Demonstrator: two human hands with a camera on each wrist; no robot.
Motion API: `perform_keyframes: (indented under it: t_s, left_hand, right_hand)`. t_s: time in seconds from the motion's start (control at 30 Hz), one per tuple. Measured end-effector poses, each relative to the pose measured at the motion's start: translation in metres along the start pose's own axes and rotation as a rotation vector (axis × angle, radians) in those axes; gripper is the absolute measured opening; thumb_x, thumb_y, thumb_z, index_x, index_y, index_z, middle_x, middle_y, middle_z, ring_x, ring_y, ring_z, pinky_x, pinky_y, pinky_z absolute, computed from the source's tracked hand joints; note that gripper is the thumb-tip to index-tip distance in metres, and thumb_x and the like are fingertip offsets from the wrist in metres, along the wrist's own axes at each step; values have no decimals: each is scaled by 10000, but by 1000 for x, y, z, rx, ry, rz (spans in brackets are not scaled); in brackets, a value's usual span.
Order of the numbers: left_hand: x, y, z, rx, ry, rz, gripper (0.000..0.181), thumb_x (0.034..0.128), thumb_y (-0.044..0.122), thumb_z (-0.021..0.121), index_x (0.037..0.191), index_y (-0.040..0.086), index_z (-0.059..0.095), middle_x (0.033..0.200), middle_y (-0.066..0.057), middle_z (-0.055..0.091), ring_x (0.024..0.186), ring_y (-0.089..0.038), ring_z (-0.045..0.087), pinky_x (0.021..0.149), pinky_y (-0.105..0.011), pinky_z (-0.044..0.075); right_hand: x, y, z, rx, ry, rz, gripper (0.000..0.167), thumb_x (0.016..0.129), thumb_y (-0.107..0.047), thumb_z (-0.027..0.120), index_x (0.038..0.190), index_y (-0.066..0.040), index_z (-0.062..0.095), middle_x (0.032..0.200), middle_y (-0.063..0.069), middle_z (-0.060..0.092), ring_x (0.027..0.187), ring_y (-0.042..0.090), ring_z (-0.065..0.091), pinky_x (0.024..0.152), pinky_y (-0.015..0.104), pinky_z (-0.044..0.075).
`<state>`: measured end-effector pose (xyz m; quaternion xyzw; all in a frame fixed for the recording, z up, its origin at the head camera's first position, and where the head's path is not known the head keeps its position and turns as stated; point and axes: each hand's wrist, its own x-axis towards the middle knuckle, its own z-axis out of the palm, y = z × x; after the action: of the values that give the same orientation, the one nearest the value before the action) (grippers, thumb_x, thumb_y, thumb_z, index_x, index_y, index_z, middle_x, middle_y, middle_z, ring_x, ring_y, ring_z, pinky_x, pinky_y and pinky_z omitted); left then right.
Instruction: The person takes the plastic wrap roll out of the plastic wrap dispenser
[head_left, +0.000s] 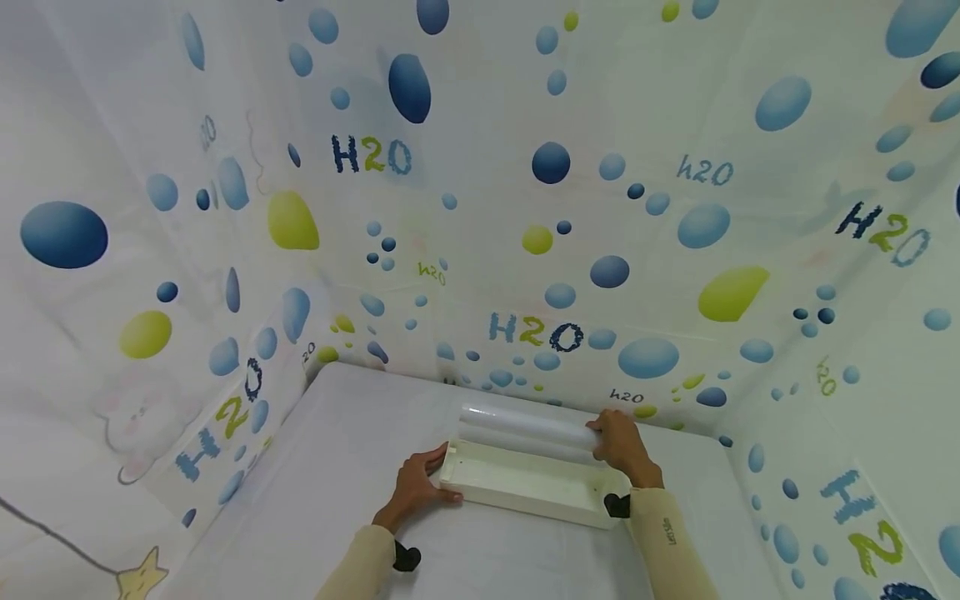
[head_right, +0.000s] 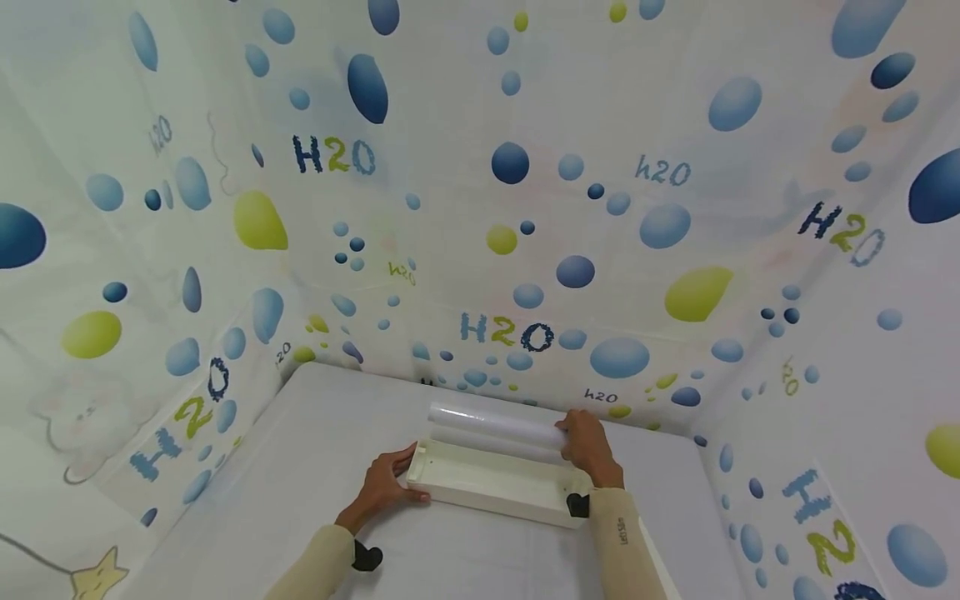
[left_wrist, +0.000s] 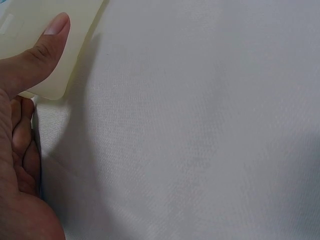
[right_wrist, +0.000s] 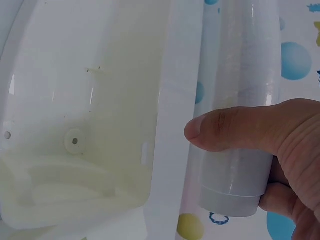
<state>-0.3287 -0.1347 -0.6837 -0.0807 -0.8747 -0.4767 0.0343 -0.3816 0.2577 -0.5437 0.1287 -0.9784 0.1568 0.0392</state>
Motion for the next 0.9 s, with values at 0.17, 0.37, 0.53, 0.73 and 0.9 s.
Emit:
perform_keyframes:
  t_s: [0.17,0.37,0.53,0.73,0.9]
  left_hand:
    - [0,2,0,1,4,-18,1099,610,304,1098,1541,13,593,1486,-183,679,1373,-443,672,1176,-690,490]
    - [0,-2,-1,-2,1,-16,1106,609,319,1094,1548,30,587,1486,-183,674,1384,-448,661,1184,-704,473]
    - [2,-5,1,-57,-1,-41,1126,591,298,1099,1556,34,582,1500,-164,667,1407,-429,651,1212,-686,461]
    - [4,-7,2,-78,1,-47,1120,596,290,1100,1554,24,583,1506,-169,665,1419,-430,643,1213,-700,453]
    - [3,-6,2,-77,0,-47,1128,600,293,1098,1559,18,573,1517,-176,653,1425,-443,634,1213,-712,444]
  right_hand:
    - [4,3,6,10,-6,2,493,688,113,897,1171,55,820,1013,159,793,924,303,697,946,547,619]
    - [6,4,9,16,-12,10,504,686,108,913,1177,49,821,1019,164,796,923,308,700,946,555,625]
    - [8,4,9,14,-12,19,500,698,105,919,1184,41,822,1033,159,798,944,309,692,973,562,617]
    - [8,5,8,11,-13,14,497,690,110,907,1175,55,819,1019,165,791,926,304,679,952,558,617]
    - [9,7,8,-2,-2,-2,503,680,110,904,1173,51,821,1009,169,787,919,323,686,931,560,617]
